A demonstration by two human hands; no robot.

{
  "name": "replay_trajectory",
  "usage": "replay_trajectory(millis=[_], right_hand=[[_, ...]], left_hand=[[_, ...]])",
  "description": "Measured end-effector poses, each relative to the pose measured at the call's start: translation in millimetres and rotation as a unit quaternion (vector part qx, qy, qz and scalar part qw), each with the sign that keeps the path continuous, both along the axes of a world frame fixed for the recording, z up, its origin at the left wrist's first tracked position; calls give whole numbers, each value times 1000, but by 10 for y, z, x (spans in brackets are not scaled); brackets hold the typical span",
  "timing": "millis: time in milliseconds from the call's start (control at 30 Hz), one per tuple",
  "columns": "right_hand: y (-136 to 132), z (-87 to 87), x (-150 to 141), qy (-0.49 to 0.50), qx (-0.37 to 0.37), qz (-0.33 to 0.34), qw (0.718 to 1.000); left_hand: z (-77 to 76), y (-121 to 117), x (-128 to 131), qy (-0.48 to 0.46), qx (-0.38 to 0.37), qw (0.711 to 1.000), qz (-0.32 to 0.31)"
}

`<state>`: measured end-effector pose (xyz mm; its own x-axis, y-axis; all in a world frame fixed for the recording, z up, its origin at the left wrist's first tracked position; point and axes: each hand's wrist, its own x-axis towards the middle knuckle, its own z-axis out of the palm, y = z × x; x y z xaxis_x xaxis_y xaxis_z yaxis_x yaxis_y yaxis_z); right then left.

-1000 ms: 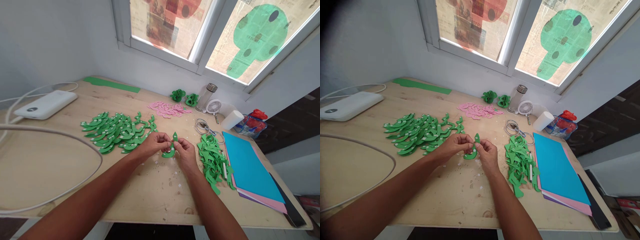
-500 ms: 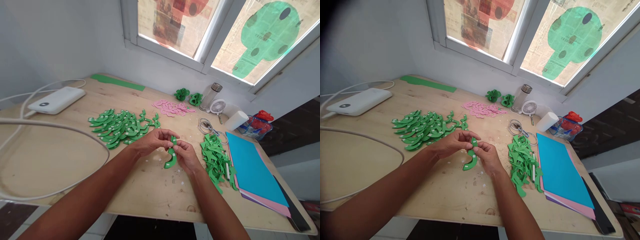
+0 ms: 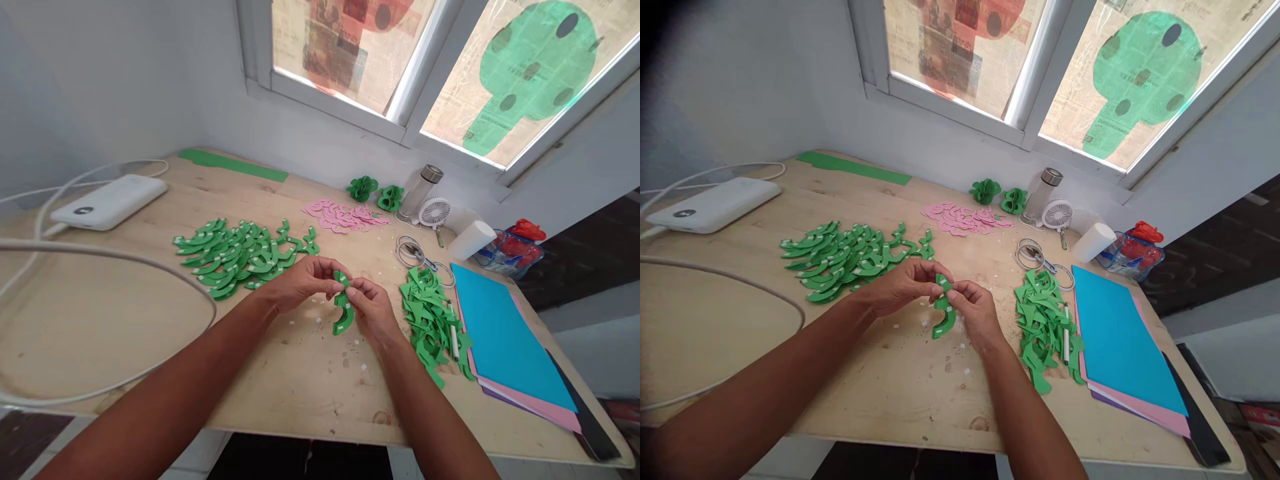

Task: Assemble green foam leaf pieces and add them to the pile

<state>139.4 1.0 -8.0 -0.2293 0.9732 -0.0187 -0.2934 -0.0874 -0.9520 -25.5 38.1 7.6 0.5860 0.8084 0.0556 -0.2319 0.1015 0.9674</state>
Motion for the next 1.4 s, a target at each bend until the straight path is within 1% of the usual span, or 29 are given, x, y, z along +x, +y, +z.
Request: replay_trajectory(millis=[167, 500, 767, 933, 1133, 1300, 1400], right_hand=[[5, -32, 8, -5, 10, -17, 1000], [1, -50, -4, 6, -2, -8, 1000], [-11, -38, -4, 18, -5, -2, 1000], [22, -64, -6, -12, 9, -41, 999], [52, -137, 9, -97, 53, -112, 988], [41, -126, 16, -173, 88, -134, 972], [39, -122, 18, -193, 91, -140, 967]], left_hand=[[-21, 15, -8, 2, 8, 1000, -3], [-14, 9, -14, -8, 8, 1000, -28], [-3, 0, -11, -1, 9, 1000, -21], [6, -10, 25, 8, 23, 999, 22], [-7, -42, 149, 63, 81, 988, 118], [-5, -54, 187, 105, 138, 969, 173], [-12, -38, 174, 115, 150, 965, 182]])
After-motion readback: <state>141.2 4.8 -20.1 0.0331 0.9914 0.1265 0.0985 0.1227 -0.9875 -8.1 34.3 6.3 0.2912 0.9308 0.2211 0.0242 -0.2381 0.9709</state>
